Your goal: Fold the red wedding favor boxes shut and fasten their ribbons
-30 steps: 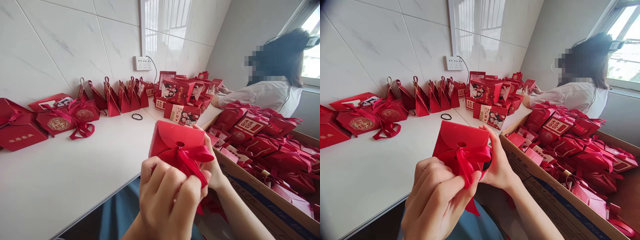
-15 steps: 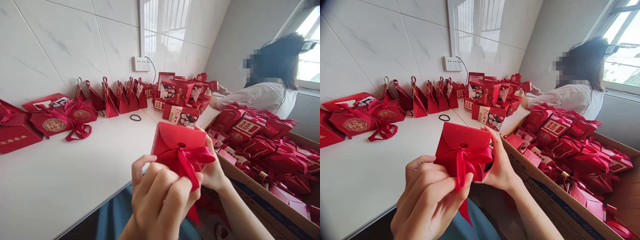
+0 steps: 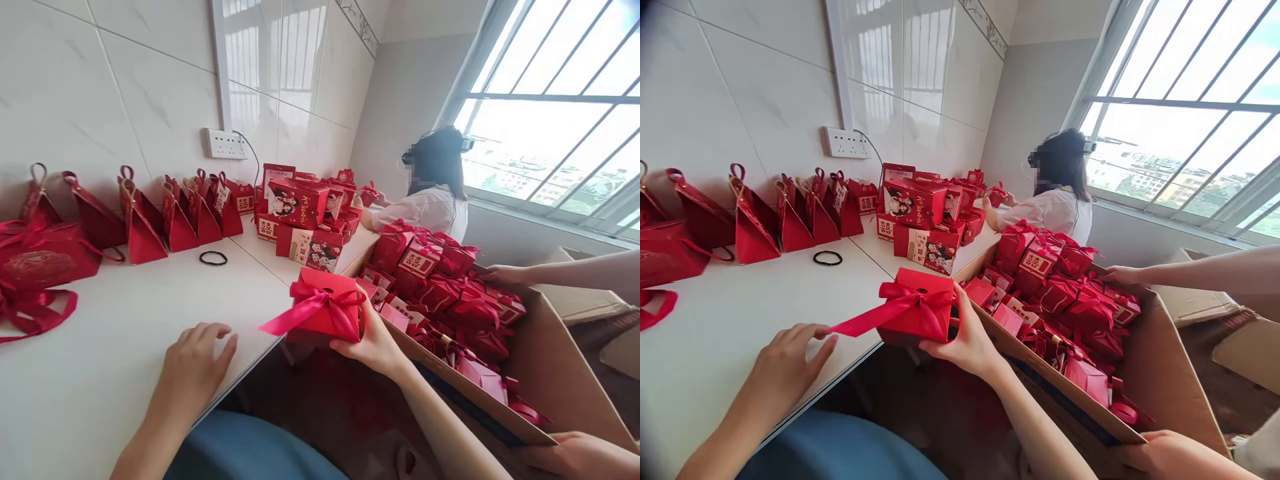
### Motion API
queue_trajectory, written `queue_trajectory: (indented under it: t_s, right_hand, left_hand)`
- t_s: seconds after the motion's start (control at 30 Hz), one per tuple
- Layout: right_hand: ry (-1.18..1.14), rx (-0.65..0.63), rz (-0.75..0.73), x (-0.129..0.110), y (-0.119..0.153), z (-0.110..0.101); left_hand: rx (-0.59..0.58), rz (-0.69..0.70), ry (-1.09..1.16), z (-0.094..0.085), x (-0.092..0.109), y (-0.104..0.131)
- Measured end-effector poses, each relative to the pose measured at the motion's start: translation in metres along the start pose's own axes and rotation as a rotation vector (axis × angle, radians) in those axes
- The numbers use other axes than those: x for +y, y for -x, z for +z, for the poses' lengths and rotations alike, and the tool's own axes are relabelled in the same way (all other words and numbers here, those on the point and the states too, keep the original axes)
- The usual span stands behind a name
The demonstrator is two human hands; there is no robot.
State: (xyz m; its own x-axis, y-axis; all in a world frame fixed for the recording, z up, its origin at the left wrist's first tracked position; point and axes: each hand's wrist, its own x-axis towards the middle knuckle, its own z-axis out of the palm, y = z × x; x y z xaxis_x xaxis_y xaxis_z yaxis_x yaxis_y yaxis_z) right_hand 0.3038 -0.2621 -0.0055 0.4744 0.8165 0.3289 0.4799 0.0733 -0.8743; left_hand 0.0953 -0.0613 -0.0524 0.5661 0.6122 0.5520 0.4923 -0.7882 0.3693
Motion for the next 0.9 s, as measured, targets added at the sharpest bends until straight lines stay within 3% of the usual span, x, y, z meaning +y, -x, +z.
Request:
queue_trajectory:
  t_s: [0.1, 0.27, 0.47, 0.57, 0.73, 0.9]
  right_hand:
    - [-0.167, -0.083, 0.097, 0.01, 0.001, 0.018]
    - [-0.382, -0.165, 0.118, 0.016, -0.012, 0.055]
    - [-0.267, -0.109, -0.001, 0.012, -0.046, 0.088]
    - [-0.273, -0.144, -0.094, 0.0, -0.061, 0.114]
    - [-0.376, -0.333, -0.246, -0.03, -0.088, 0.176]
    - [-0.354, -0.586, -0.177, -0.028, -0.104, 0.229]
  left_hand:
    - [-0.051, 0.017, -0.009, 0.01, -0.007, 0.015]
    - [-0.112, -0.052, 0.022, 0.003, 0.002, 0.018]
    - [-0.034, -0.129, -0.043, -0.003, -0.001, 0.029]
    - [0.013, -0.147, -0.089, -0.016, -0.009, 0.047]
    - [0.086, -0.143, -0.121, -0.052, -0.021, 0.078]
    - [0.199, -0.011, -0.1, -0.078, -0.016, 0.086]
